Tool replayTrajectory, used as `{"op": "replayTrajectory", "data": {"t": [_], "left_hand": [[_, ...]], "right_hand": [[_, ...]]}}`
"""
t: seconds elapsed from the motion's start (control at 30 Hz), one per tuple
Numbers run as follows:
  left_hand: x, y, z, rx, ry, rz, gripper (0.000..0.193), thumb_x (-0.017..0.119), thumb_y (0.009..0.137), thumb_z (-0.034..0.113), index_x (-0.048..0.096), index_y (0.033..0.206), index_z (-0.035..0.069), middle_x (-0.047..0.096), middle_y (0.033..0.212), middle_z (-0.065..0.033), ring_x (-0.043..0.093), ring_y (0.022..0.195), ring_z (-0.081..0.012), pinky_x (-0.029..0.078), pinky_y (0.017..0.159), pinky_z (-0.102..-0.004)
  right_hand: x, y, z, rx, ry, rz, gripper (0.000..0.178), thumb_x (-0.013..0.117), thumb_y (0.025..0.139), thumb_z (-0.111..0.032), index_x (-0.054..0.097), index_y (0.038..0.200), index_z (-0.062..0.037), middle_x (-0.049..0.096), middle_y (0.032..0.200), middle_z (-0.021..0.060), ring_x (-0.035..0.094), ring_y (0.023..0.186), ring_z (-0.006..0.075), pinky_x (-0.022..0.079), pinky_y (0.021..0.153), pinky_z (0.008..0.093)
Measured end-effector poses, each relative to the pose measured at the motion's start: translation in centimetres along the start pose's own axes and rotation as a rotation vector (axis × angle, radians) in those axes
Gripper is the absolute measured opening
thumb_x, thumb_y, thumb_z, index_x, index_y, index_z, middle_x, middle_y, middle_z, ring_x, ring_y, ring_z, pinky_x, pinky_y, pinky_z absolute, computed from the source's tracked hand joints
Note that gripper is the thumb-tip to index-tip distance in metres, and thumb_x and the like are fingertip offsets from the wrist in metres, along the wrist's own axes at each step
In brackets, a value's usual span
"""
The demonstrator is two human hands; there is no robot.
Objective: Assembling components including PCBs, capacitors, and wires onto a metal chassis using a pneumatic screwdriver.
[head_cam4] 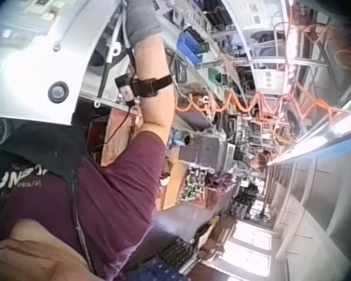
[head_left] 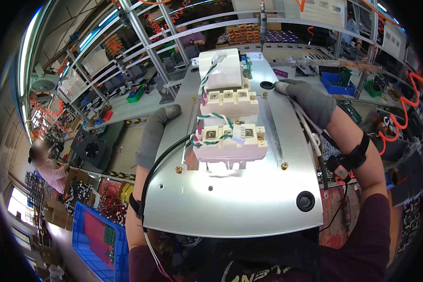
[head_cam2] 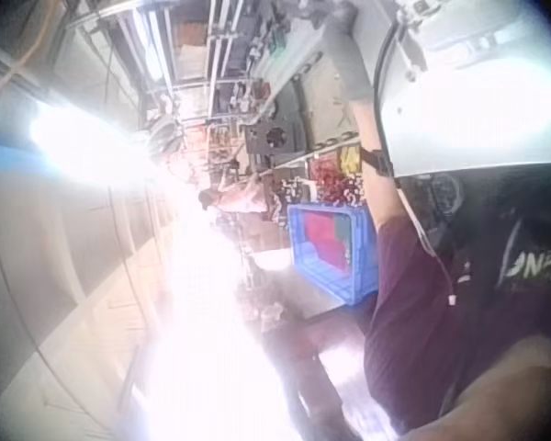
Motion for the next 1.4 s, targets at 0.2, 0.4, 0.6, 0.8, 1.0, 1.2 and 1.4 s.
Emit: {"op": "replayTrajectory", "data": {"t": [0.2, 0.4, 0.6, 0.8, 1.0, 1.2, 1.4], "left_hand": [[6.2, 15.0, -3.8, -0.188, 0.17, 0.099, 0.021, 0.059, 0.088, 0.02, 0.064, 0.095, 0.001, 0.063, 0.079, -0.0052, 0.061, 0.064, -0.0114, 0.052, 0.063, -0.0239], [10.5, 22.5, -8.6, -0.285, 0.494, -0.127, 0.024, 0.049, 0.093, 0.014, 0.062, 0.099, -0.006, 0.064, 0.09, -0.0073, 0.06, 0.079, -0.0103, 0.05, 0.073, -0.0237], [8.4, 28.7, -14.6, -0.147, 0.922, -0.51, 0.024, 0.051, 0.092, 0.013, 0.059, 0.103, -0.007, 0.064, 0.093, -0.0093, 0.061, 0.085, -0.0139, 0.05, 0.079, -0.0259], [7.9, 31.8, -20.9, -0.818, 0.007, -0.418, 0.04, 0.054, 0.089, 0.012, 0.044, 0.124, -0.004, 0.058, 0.111, -0.012, 0.06, 0.096, -0.0167, 0.048, 0.089, -0.0296], [7.1, 32.0, -23.5, -0.661, 0.498, -0.529, 0.051, 0.058, 0.089, 0.018, 0.038, 0.131, -0.002, 0.057, 0.107, -0.0078, 0.059, 0.089, -0.0123, 0.054, 0.068, -0.0247], [6.5, 31.9, -25.3, -0.655, 0.495, -0.462, 0.05, 0.06, 0.088, 0.017, 0.041, 0.132, 0.002, 0.057, 0.104, -0.0056, 0.057, 0.081, -0.0085, 0.051, 0.061, -0.0204], [7.2, 31.3, -26.1, -0.64, 0.518, -0.438, 0.056, 0.06, 0.088, 0.017, 0.036, 0.137, 0.005, 0.058, 0.107, -0.0047, 0.056, 0.082, -0.0088, 0.05, 0.062, -0.0215]], "right_hand": [[-10.2, 7.8, 2.0, 0.121, -0.011, 0.001, 0.027, 0.048, 0.093, -0.021, 0.059, 0.103, 0.0012, 0.065, 0.084, 0.0084, 0.063, 0.064, 0.0114, 0.052, 0.058, 0.0225], [-17.0, 16.6, 8.2, 0.18, -0.086, -0.047, 0.03, 0.046, 0.093, -0.022, 0.057, 0.109, 0.0016, 0.064, 0.086, 0.0087, 0.064, 0.069, 0.0108, 0.053, 0.06, 0.0216], [-17.0, 20.8, 14.2, 0.322, 0.093, 0.016, 0.029, 0.048, 0.093, -0.026, 0.054, 0.101, 0.0015, 0.057, 0.062, 0.0075, 0.053, 0.04, 0.0131, 0.044, 0.035, 0.0248], [-17.2, 22.8, 17.2, 0.475, 0.118, 0.05, 0.028, 0.05, 0.092, -0.02, 0.053, 0.113, -0.0013, 0.06, 0.073, 0.0052, 0.057, 0.05, 0.008, 0.047, 0.042, 0.0204], [-16.3, 23.1, 20.6, 0.281, 0.139, 0.142, 0.042, 0.053, 0.091, -0.02, 0.046, 0.129, -0.0041, 0.063, 0.098, 0.0091, 0.062, 0.074, 0.008, 0.052, 0.062, 0.0191], [-16.6, 22.9, 24.1, 0.214, -0.001, 0.179, 0.049, 0.055, 0.091, -0.025, 0.043, 0.134, -0.006, 0.057, 0.12, 0.0119, 0.054, 0.109, 0.018, 0.041, 0.096, 0.0295], [-16.7, 23.3, 26.2, 0.228, 0.157, 0.126, 0.052, 0.055, 0.09, -0.025, 0.04, 0.136, -0.0041, 0.055, 0.123, 0.0106, 0.054, 0.111, 0.0175, 0.042, 0.095, 0.029]]}}
Point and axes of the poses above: each hand's wrist, its own y-axis towards the middle knuckle, its own x-axis out of the palm, z = x × y, the point moved 2 cm from there along y, towards the middle knuckle
